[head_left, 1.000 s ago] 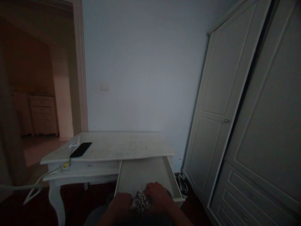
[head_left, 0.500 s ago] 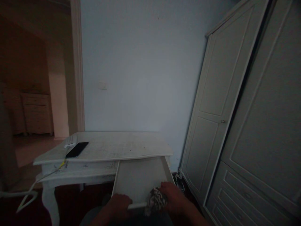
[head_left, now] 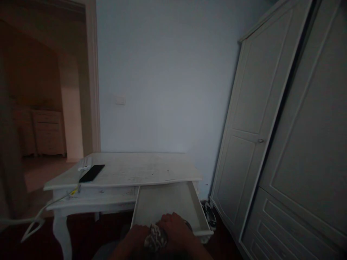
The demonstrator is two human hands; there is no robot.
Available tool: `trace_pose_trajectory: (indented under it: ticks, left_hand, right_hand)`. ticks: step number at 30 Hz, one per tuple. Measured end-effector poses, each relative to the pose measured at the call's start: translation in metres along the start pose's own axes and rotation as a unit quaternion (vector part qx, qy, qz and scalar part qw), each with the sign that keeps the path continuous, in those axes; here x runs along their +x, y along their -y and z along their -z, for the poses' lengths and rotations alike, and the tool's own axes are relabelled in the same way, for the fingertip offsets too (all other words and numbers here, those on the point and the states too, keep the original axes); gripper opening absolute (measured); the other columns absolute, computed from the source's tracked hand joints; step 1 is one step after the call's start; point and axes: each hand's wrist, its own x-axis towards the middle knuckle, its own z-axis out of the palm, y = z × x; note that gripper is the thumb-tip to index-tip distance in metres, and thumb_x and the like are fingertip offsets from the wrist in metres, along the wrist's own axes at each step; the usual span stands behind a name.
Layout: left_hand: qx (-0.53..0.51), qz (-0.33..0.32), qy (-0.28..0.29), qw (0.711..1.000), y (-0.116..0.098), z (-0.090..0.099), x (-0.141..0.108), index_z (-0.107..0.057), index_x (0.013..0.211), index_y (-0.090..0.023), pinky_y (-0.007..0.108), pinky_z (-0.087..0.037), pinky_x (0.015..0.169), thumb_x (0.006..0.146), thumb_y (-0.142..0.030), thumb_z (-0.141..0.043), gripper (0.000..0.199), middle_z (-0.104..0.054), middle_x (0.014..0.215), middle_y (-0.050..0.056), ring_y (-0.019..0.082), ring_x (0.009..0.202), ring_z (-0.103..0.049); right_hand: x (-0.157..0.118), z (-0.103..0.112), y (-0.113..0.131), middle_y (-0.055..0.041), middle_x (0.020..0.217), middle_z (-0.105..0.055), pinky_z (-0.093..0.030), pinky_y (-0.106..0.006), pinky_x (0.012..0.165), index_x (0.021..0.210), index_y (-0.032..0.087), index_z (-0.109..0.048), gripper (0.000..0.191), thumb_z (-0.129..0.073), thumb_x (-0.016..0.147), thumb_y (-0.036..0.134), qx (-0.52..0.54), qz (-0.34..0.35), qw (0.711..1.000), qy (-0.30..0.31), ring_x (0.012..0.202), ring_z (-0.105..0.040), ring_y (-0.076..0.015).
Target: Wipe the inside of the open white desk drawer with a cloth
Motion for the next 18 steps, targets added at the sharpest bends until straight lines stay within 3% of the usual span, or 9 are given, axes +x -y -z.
trace_pose_trajectory:
  ticks: [2, 5, 12, 15, 18]
  left_hand:
    - [0.002, -0.001, -0.004, 1.000, 0.002, -0.003, 0.002, -0.078, 0.111, -0.031, 0.049, -0.058, 0.093, 0.081, -0.062, -0.062, 0.046, -0.081, 0.119, 0.011, 0.040, 0.114, -0.074]
    - [0.017, 0.005, -0.018, 1.000, 0.004, -0.007, 0.003, -0.075, 0.120, -0.027, 0.050, -0.057, 0.096, 0.084, -0.062, -0.058, 0.053, -0.078, 0.124, 0.015, 0.040, 0.115, -0.073]
    - [0.018, -0.008, -0.026, 0.999, 0.004, -0.006, -0.001, -0.077, 0.112, -0.025, 0.049, -0.057, 0.097, 0.086, -0.060, -0.056, 0.049, -0.077, 0.121, 0.014, 0.036, 0.112, -0.073]
    - [0.016, -0.007, -0.021, 1.000, 0.005, -0.008, 0.002, -0.077, 0.112, -0.027, 0.049, -0.057, 0.097, 0.085, -0.059, -0.059, 0.045, -0.078, 0.121, 0.013, 0.036, 0.113, -0.073]
    - [0.008, -0.001, -0.018, 1.000, 0.006, -0.010, 0.005, -0.075, 0.114, -0.027, 0.050, -0.056, 0.099, 0.083, -0.059, -0.061, 0.047, -0.077, 0.123, 0.013, 0.037, 0.116, -0.072]
  right_hand:
    - [-0.008, 0.001, -0.005, -0.0054, 0.128, -0.070, -0.045, -0.043, 0.103, 0.132, 0.031, -0.064, 0.084, -0.089, 0.058, 0.062, 0.046, 0.002, 0.999, -0.026, 0.115, -0.064, -0.0346]
    - [-0.032, 0.009, -0.027, -0.0038, 0.133, -0.068, -0.044, -0.040, 0.104, 0.145, 0.037, -0.056, 0.092, -0.088, 0.062, 0.060, 0.095, 0.000, 0.994, -0.047, 0.120, -0.062, -0.0318]
    - [-0.074, 0.024, -0.078, -0.0092, 0.122, -0.068, -0.046, -0.040, 0.096, 0.128, 0.028, -0.070, 0.075, -0.089, 0.062, 0.060, 0.043, -0.114, 0.992, -0.015, 0.113, -0.065, -0.0349]
    - [-0.074, 0.022, -0.076, -0.0076, 0.120, -0.068, -0.048, -0.039, 0.092, 0.127, 0.030, -0.069, 0.076, -0.090, 0.060, 0.060, 0.029, -0.111, 0.993, -0.021, 0.109, -0.067, -0.0351]
    - [-0.064, 0.023, -0.056, -0.0051, 0.121, -0.069, -0.049, -0.036, 0.089, 0.133, 0.034, -0.066, 0.078, -0.088, 0.063, 0.061, 0.026, -0.088, 0.996, -0.016, 0.106, -0.070, -0.0333]
